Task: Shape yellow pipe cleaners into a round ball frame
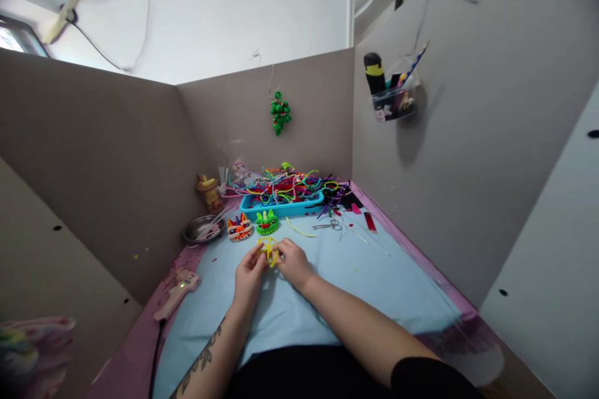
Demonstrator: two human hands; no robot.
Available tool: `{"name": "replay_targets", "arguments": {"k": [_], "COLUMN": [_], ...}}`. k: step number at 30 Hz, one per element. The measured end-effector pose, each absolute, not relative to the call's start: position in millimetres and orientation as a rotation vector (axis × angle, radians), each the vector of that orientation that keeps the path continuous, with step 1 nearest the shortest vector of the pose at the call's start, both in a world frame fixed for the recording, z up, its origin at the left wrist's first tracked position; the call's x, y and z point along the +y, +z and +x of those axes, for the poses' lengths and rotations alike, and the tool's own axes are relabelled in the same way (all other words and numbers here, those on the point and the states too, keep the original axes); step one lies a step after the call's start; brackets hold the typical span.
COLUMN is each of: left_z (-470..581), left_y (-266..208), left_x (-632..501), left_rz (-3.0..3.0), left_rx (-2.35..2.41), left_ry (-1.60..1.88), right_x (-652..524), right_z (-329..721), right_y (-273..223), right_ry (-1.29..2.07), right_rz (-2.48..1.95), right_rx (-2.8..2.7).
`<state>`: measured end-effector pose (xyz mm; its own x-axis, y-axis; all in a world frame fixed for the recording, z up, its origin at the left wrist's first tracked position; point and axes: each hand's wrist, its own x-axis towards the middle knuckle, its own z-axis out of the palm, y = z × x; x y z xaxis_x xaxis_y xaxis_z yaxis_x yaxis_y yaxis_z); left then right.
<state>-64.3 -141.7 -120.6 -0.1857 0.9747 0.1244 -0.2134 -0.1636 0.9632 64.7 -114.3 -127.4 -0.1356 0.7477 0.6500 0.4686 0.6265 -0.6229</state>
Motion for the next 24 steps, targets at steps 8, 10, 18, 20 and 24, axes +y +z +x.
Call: {"name": "replay_targets", "arguments": {"k": [8, 10, 18, 20, 24], "left_z": [-67, -65, -65, -67, -71], "left_y": [-116, -119, -124, -123, -122], "left_x": [-143, -141, -137, -137, -135], "left_rz": [1.346, 1.32, 1.142, 1.102, 1.008], "left_rx": [1.37, 1.313, 1.169, 1.165, 1.188], "left_ry": [1.687, 1.642, 1.598, 1.616, 1.679], "right_x": [-110, -112, -116, -117, -121], "right_z": [76, 76, 74, 76, 78], "right_y": [-125, -124, -121, -119, -117], "right_ry": [0.046, -0.015, 0.033, 0.103, 0.189], "right_rz": [-0.951, -0.929, -0.843, -0.819, -0.689], "right_rx": [-1.911, -1.982, -2.043, -2.006, -2.108]}}
